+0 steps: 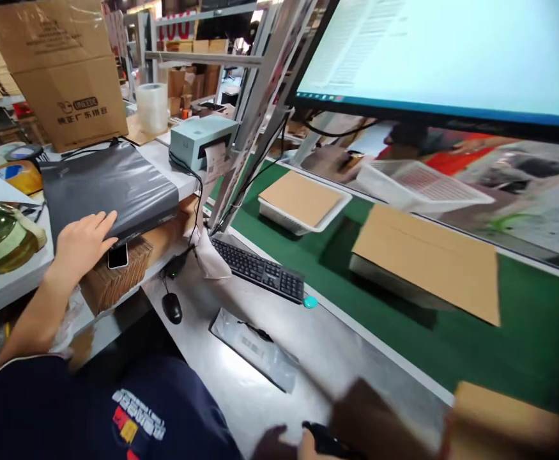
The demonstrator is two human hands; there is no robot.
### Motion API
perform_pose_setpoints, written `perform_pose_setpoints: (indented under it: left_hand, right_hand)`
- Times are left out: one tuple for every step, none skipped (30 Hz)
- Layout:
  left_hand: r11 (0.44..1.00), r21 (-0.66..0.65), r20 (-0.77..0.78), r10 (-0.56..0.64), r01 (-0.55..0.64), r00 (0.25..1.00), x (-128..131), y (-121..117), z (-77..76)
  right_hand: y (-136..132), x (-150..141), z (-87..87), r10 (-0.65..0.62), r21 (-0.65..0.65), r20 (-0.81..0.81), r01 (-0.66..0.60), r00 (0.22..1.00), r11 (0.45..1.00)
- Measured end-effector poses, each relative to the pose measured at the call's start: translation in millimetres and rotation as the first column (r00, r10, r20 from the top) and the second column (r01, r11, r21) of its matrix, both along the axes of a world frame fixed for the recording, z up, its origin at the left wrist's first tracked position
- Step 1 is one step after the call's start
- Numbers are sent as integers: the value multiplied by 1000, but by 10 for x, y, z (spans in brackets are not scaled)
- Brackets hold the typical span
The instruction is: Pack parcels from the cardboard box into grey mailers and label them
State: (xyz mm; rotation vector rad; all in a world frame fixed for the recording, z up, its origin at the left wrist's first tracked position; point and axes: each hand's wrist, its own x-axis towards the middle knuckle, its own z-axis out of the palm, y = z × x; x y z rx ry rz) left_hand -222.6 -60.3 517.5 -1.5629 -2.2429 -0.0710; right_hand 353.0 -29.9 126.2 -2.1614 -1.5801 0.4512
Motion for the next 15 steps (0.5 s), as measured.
perform_pose_setpoints:
  left_hand:
    - [1000, -16, 8, -4, 4, 1000, -12, -2, 19]
    - [1000, -25, 15, -4, 4, 1000, -25, -6, 45]
    - [1000, -27, 18, -2, 2, 1000, -35, -11, 80]
    - [1000, -23, 15, 4, -3, 1000, -40, -14, 124]
    - [1000, -12, 5, 11, -11, 1000, -39, -15, 178]
    - [1000, 11, -15, 24, -23, 1000, -29, -13, 241]
    - [998, 45, -43, 40, -38, 998, -10, -8, 310]
    - [995, 90, -74, 57, -50, 996, 19, -2, 384]
    - [988, 141, -106, 73, -57, 992, 57, 5, 458]
    - [980, 193, -133, 83, -56, 988, 107, 10, 530]
    - [969, 243, -150, 86, -47, 985, 168, 12, 599]
    - [958, 285, -159, 82, -34, 984, 243, 11, 662]
    - [949, 315, -159, 70, -16, 985, 331, 8, 718]
    - [942, 336, -153, 50, 4, 987, 433, 6, 766]
    - [937, 349, -142, 24, 28, 990, 546, 8, 804]
  right_hand:
    - [108, -92, -4, -69, 58, -10, 69, 998, 996]
    - [272, -211, 21, -60, 87, -45, 64, 997, 994]
    - [482, -352, 71, 41, 79, -87, -34, 995, 996]
    - [724, -505, 140, 210, 40, -127, -207, 969, 978]
    - [975, -662, 220, 353, -7, -149, -358, 924, 934]
    - [1217, -815, 302, 451, -63, -146, -463, 881, 884]
    - [1431, -956, 378, 521, -127, -141, -537, 842, 834]
    - [1604, -1081, 443, 565, -199, -153, -585, 811, 786]
    - [1730, -1186, 495, 587, -265, -173, -611, 791, 746]
    - [1811, -1267, 532, 592, -316, -201, -624, 780, 715]
    - [1851, -1325, 557, 582, -351, -230, -624, 780, 698]
    - [1861, -1361, 572, 564, -367, -254, -618, 786, 695]
    - [1848, -1376, 581, 545, -363, -270, -608, 794, 706]
    - [1821, -1373, 589, 524, -341, -282, -594, 804, 728]
    - [1786, -1353, 599, 496, -311, -299, -575, 815, 757]
